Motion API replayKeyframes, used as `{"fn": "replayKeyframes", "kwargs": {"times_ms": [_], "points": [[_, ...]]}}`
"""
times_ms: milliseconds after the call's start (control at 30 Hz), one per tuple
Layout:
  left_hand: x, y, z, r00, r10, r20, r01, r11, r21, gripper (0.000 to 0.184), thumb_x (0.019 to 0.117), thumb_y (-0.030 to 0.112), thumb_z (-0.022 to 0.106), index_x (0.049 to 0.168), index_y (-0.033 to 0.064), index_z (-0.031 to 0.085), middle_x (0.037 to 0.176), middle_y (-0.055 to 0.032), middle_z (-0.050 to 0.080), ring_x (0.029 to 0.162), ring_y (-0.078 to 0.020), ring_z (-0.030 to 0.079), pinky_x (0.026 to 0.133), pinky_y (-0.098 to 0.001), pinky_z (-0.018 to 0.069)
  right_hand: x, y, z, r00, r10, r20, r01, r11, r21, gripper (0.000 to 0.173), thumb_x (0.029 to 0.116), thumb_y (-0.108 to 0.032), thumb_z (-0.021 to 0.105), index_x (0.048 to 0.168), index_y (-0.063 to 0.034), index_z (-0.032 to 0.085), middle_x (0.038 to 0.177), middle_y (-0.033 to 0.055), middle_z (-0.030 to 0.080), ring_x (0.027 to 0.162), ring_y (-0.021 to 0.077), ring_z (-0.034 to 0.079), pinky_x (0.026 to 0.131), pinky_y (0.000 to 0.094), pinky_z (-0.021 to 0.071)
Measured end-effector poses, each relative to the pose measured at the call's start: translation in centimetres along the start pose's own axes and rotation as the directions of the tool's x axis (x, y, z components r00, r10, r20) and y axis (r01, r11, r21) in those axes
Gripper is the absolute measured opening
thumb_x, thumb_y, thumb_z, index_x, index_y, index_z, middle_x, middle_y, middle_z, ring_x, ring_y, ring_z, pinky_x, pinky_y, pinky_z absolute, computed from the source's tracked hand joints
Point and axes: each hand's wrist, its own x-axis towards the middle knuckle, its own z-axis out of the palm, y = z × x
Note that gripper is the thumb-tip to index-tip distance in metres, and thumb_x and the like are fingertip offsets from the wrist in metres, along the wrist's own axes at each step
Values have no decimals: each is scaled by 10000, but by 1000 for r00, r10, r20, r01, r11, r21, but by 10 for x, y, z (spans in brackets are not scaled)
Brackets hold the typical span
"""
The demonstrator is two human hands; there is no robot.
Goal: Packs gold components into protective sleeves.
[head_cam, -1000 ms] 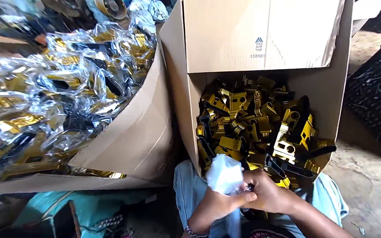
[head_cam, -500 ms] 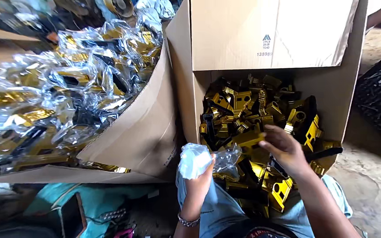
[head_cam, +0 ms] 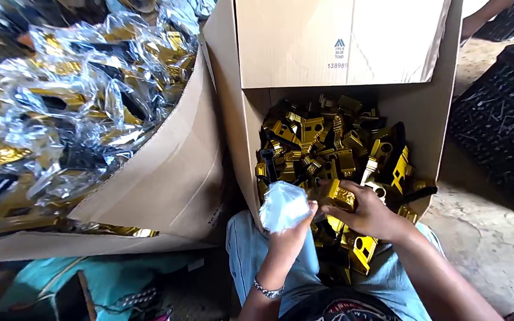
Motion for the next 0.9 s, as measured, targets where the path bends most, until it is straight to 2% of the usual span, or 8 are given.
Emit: {"fn": "replayKeyframes", "kwargs": {"times_ms": [67, 233, 400, 467, 633, 700, 800, 900], "points": [[5, 6, -1, 995, -88, -52, 82, 989, -121, 377, 822, -46, 755, 1162, -70, 594, 999, -12, 723, 939, -51, 697, 878, -237, 587, 0, 3, 11, 996, -60, -60, 50, 986, -156, 497, 900, -267, 725, 1288, 36, 653, 1227, 217, 697, 1094, 282, 704, 934, 401, 574], [3, 15, -1, 996, -83, -21, 78, 981, -177, 323, 831, -66, 729, 1129, -42, 606, 981, 3, 731, 944, -53, 703, 887, -238, 588, 5, 1, 28, 969, -161, -188, 167, 986, 16, 520, 941, -232, 709, 1336, 83, 586, 1252, 177, 691, 1124, 111, 680, 989, 247, 545], [3, 8, 0, 1000, 8, -30, -11, 995, -99, 348, 843, -64, 711, 1165, -101, 585, 1032, -38, 716, 980, -66, 692, 921, -259, 578, 2, 0, 58, 995, -97, 4, 93, 944, -317, 553, 722, -20, 781, 1224, 121, 598, 1168, 328, 635, 841, 422, 722, 669, 513, 610], [1, 1, -6, 996, 93, 9, -93, 994, 56, 379, 836, -32, 739, 1161, -151, 583, 1049, -85, 714, 996, -53, 685, 930, -241, 568, 11, -2, 53, 993, 108, 46, -100, 985, -143, 579, 861, -129, 734, 1344, 107, 518, 1301, 312, 585, 1031, 385, 688, 861, 487, 585], [-1, -16, -10, 944, 314, 99, -323, 821, 472, 555, 800, 263, 824, 1093, -174, 645, 1015, -209, 722, 997, -138, 700, 942, -268, 546, 24, -11, 44, 938, 304, 166, -335, 919, 207, 923, 764, -147, 806, 1528, 78, 340, 1489, 313, 440, 1358, 358, 485, 1116, 415, 426], [5, -19, -16, 921, 388, 14, -316, 727, 610, 509, 860, 268, 768, 1086, -174, 652, 1011, -257, 710, 984, -231, 706, 933, -340, 552, 18, -14, 38, 908, 333, 254, -408, 841, 355, 934, 761, -216, 842, 1542, -3, 376, 1488, 180, 507, 1316, 184, 557, 1075, 298, 490], [-2, -12, -18, 921, 388, -28, -274, 698, 662, 380, 915, 194, 710, 1057, -155, 664, 973, -240, 706, 946, -225, 702, 902, -322, 548, 6, -13, 43, 974, 225, -19, -202, 905, 375, 575, 857, -249, 784, 1350, -5, 621, 1281, 135, 644, 1129, 82, 636, 948, 206, 539], [-32, 4, -5, 966, 116, 231, -221, 833, 508, 262, 901, 47, 661, 1032, -180, 655, 930, -227, 699, 897, -180, 689, 855, -286, 547, 13, -3, 57, 939, -24, -344, 110, 967, 232, 365, 856, -265, 783, 1099, -5, 703, 1026, 94, 663, 985, 63, 600, 856, 191, 502]]}}
